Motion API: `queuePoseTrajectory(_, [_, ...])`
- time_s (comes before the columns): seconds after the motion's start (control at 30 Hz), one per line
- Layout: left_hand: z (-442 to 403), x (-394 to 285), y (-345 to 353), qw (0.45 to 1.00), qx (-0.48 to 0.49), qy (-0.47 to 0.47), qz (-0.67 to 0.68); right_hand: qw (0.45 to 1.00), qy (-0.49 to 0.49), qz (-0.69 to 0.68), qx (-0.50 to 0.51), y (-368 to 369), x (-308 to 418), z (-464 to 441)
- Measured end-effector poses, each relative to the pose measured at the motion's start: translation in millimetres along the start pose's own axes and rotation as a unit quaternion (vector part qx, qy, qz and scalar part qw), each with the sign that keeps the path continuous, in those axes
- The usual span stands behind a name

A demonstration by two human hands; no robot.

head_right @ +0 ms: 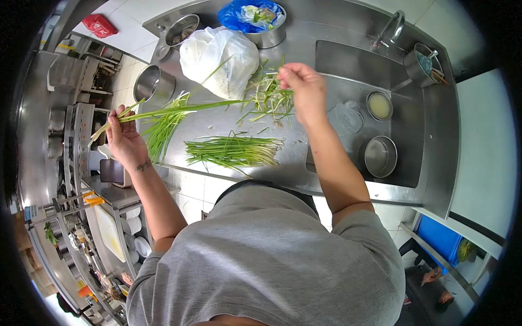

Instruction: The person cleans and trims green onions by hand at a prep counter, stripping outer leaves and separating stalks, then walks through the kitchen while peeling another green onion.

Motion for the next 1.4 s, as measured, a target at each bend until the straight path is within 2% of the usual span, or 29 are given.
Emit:
queuePoseTrajectory(0.07, [1.2, -1.6, 2.4, 0.999, -0.005, 0.002, -0.037, 0.992, 0.015, 0.122, 0.017, -7.4, -10.4, -9.2])
queuePoseTrajectory(0.1, [4.7, -1.0, 7.5, 0.998, -0.004, 0.008, -0.059, 0.964, -0.094, 0.249, 0.014, -3.5, 6.2, -9.2])
queuePoseTrajectory(0.13, [9.6, 1.6, 16.0, 0.997, -0.002, 0.014, -0.081, 0.908, -0.2, 0.369, 0.01, 7.6, 21.6, -4.4])
queuePoseTrajectory(0.17, [14.9, 4.3, 24.3, 0.995, 0.001, 0.02, -0.103, 0.825, -0.301, 0.478, 0.004, 23.8, 34.9, 4.2])
queuePoseTrajectory(0.27, [34.7, 12.4, 50.0, 0.99, -0.013, 0.026, -0.138, 0.872, -0.318, 0.372, 0.017, 65.1, 84.3, 25.2])
queuePoseTrajectory(0.33, [49.1, 22.0, 68.2, 0.989, -0.007, 0.019, -0.149, 0.877, -0.342, 0.325, 0.092, 105.8, 93.7, 41.8])
queuePoseTrajectory(0.43, [60.2, 38.0, 89.9, 0.985, 0.048, 0.012, -0.163, 0.874, -0.372, 0.298, 0.094, 138.3, 91.3, 48.6])
queuePoseTrajectory(0.5, [62.2, 38.5, 91.7, 0.983, 0.051, 0.009, -0.175, 0.956, -0.184, 0.185, 0.135, 135.8, 53.2, 31.9])
queuePoseTrajectory(0.53, [61.1, 38.1, 88.8, 0.985, 0.042, 0.003, -0.168, 0.977, -0.085, 0.123, 0.155, 137.8, 31.7, 28.9])
queuePoseTrajectory(0.63, [53.1, 31.2, 75.6, 0.991, 0.02, -0.005, -0.129, 0.983, 0.027, -0.004, 0.183, 132.2, 9.5, 22.9])
queuePoseTrajectory(0.87, [33.4, 27.6, 46.9, 0.998, -0.002, -0.037, -0.048, 0.964, 0.014, 0.127, 0.234, 94.6, 13.1, 16.9])
queuePoseTrajectory(0.97, [24.6, 17.9, 34.2, 0.999, -0.014, -0.025, -0.035, 0.971, 0.028, 0.131, 0.2, 66.7, 6.0, 9.6])
queuePoseTrajectory(1.1, [5.5, -4.3, 9.0, 1.0, -0.014, 0.015, -0.023, 0.977, -0.017, 0.165, 0.134, 17.8, -3.0, -4.0])
queuePoseTrajectory(1.23, [3.1, -30.5, -2.9, 0.994, -0.048, 0.031, -0.096, 0.998, -0.006, 0.027, -0.048, -46.9, -5.2, -17.9])
queuePoseTrajectory(1.27, [4.5, -29.9, 1.4, 0.993, -0.033, 0.022, -0.11, 0.995, -0.013, -0.077, -0.057, -46.5, -12.8, -20.1])
queuePoseTrajectory(1.33, [9.1, -19.2, 13.8, 0.978, -0.015, 0.007, -0.21, 0.979, -0.013, 0.199, 0.051, -24.2, -49.2, -20.6])
queuePoseTrajectory(1.37, [12.3, -12.5, 22.0, 0.966, -0.005, 0.001, -0.259, 0.938, -0.013, 0.331, 0.104, -13.6, -70.6, -18.7])
queuePoseTrajectory(1.4, [15.3, -2.5, 30.1, 0.953, 0.007, -0.022, -0.303, 0.89, 0.031, 0.446, 0.089, -20.1, -90.6, -18.9])
Point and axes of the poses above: each hand's wrist, its own z-axis away from the middle knuckle, its own y-axis out of the palm, x = y × z, the point moved 10 cm from there along -z, towards the middle knuckle, and after that the axes turned 6 degrees about -y, right-handed, at the moved point
